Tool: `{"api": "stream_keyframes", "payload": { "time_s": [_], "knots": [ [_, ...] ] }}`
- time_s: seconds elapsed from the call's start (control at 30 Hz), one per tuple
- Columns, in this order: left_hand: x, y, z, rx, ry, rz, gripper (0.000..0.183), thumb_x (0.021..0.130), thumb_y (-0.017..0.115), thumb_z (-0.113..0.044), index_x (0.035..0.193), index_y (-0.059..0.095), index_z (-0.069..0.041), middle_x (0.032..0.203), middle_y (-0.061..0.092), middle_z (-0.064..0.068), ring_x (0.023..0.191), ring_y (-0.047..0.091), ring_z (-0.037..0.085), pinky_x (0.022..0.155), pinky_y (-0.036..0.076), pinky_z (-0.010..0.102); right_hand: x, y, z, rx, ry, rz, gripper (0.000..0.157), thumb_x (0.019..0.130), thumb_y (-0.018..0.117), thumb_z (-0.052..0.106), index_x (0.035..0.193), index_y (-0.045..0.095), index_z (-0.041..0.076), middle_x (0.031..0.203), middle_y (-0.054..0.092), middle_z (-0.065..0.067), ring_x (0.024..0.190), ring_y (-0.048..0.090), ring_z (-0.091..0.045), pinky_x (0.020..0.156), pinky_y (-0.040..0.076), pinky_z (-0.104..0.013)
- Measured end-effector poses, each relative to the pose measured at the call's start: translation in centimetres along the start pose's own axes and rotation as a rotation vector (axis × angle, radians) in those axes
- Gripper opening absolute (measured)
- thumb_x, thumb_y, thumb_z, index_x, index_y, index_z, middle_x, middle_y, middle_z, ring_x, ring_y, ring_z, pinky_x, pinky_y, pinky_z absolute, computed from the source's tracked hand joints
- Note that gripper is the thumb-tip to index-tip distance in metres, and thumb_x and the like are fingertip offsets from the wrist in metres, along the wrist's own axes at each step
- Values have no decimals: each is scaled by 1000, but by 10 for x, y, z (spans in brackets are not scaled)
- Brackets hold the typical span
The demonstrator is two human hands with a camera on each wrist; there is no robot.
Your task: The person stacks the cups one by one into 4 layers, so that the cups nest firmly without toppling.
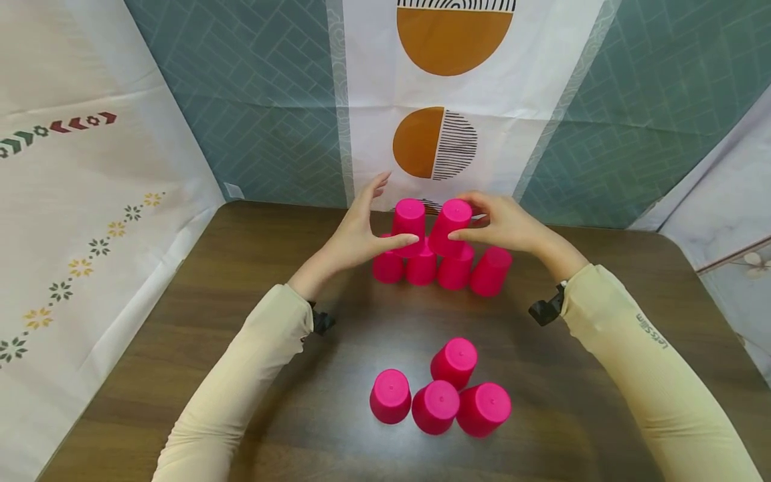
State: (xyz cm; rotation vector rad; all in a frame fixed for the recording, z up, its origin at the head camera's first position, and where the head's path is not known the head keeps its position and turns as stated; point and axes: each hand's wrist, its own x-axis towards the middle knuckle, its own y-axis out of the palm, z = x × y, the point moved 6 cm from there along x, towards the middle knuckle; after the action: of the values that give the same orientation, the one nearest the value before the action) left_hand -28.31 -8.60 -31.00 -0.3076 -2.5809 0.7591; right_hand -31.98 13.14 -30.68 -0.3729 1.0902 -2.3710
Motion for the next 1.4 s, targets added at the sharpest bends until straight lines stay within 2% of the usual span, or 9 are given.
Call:
{"api": "stream_keyframes", "payload": {
  "time_s": [0.13,0.27,0.4,0.57,0.67,0.83,1.03,1.27,1.4],
  "knots": [
    [-33,-6,-22,-6,124,-17,69,74,79,-30,134,46,-17,139,40,-3,129,34,8,104,35,40,0,1,-2,-4,10,1,59,75,77,37,125,52,17,112,61,2,106,56,-18,90,49,-40],
    [-83,4,-32,-87,205,128,47,75,79,-20,118,61,-13,121,58,-1,117,50,10,99,42,38,-1,1,-2,-2,23,5,60,76,76,37,127,51,16,114,60,1,108,55,-18,91,49,-40],
    [-136,21,-28,-122,158,289,44,77,77,-27,117,60,-20,117,61,-5,111,55,9,95,45,35,-1,2,-1,-19,14,17,61,77,76,36,129,50,16,115,60,0,108,55,-19,91,49,-41],
    [-181,32,-30,-137,138,355,53,78,76,-31,125,54,-21,120,57,-9,112,54,9,94,45,34,-2,-1,2,-30,-3,15,61,77,76,34,129,50,15,114,60,-1,107,55,-20,91,48,-42],
    [-190,35,-34,-144,154,334,54,79,76,-28,127,53,-20,119,57,-9,109,55,9,91,47,35,-1,-1,5,-19,-14,13,60,77,76,33,128,50,15,114,60,-1,107,56,-20,91,49,-42],
    [-189,44,-36,-106,111,270,58,74,79,-33,125,53,-23,119,56,-11,108,55,8,90,49,35,-1,3,8,-32,-22,10,59,77,76,31,128,51,14,114,60,-2,107,56,-21,90,49,-43],
    [-187,55,-40,-62,164,284,55,74,80,-26,123,54,-19,114,59,-7,102,57,7,86,50,27,-2,6,10,-40,-22,7,60,77,76,31,128,51,14,113,61,-3,106,56,-22,91,48,-44],
    [-190,60,-29,-65,27,324,51,74,79,-30,120,58,-19,113,62,-9,102,59,4,88,50,33,0,8,6,-24,0,1,62,77,76,31,130,49,14,116,60,-4,110,55,-24,90,49,-44],
    [-189,61,-27,-57,28,304,49,74,79,-31,117,60,-18,109,64,-10,99,60,4,86,51,33,0,9,3,-12,9,-6,63,77,76,31,131,47,14,117,59,-4,111,55,-24,90,48,-43]
  ]
}}
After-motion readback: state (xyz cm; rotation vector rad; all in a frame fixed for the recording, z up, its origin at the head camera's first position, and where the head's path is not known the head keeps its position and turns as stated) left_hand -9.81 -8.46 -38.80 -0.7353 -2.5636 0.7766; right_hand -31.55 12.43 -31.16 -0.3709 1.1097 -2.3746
